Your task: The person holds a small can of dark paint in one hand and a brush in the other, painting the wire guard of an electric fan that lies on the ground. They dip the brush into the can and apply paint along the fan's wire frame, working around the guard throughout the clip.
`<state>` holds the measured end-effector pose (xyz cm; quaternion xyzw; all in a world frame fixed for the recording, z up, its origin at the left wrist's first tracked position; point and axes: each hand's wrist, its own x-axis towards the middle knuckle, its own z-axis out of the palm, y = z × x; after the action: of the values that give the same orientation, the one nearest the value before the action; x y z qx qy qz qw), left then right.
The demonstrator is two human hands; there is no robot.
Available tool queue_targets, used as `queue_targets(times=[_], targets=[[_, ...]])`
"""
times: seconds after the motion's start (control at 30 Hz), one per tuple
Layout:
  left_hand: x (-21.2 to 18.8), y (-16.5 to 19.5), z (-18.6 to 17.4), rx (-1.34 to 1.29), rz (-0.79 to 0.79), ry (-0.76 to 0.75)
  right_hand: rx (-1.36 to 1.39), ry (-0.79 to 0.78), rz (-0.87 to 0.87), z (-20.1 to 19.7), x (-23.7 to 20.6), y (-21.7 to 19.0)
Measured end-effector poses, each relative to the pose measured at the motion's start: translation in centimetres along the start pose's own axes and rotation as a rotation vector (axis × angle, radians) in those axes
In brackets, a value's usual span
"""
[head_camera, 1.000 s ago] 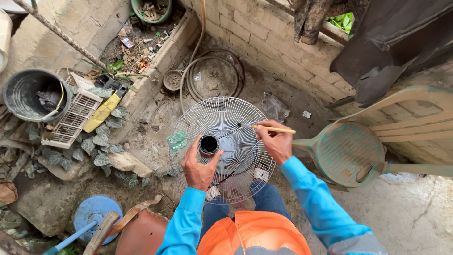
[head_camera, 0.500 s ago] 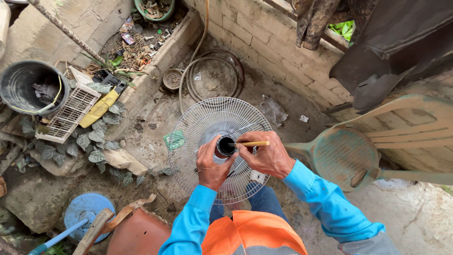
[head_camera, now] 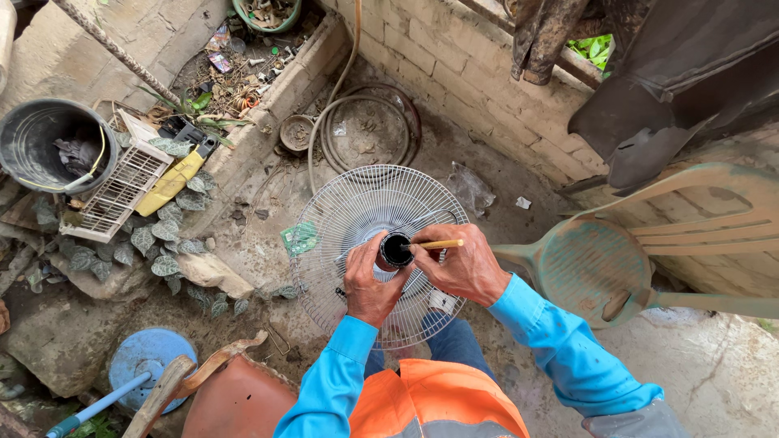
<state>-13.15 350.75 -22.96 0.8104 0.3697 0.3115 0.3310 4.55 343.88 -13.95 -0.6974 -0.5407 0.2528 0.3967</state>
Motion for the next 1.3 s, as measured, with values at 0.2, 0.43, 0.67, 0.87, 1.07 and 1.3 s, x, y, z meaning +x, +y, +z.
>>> queue_targets(times=[0.2, 0.43, 0.67, 0.87, 1.07, 1.3], targets=[[0.0, 0.0, -0.1, 0.010, -0.006, 0.007, 0.051, 0.028, 0.005, -0.5, -0.3, -0.2], [0.1, 0.3, 0.0, 0.001, 0.007, 0.010, -0.021, 0.026, -0.011, -0.2, -0.2, -0.3], [0.2, 0.4, -0.2, 0.008, 0.004, 0.018, 0.046, 0.060, 0.012, -0.8, -0.7, -0.3], [0.6, 0.2, -0.7, 0.021, -0.034, 0.031, 0.266, 0.144, 0.208, -0.4, -1.8, 1.5], [0.8, -0.2, -1.2, -0.002, -0.147, 0.055, 0.682, 0.194, 0.406, 0.0, -2.7, 6.5], [0.7, -1.3, -3.0, 0.000, -0.191, 0.111, 0.638, 0.329, 0.400, 4.2, -3.7, 12.0]])
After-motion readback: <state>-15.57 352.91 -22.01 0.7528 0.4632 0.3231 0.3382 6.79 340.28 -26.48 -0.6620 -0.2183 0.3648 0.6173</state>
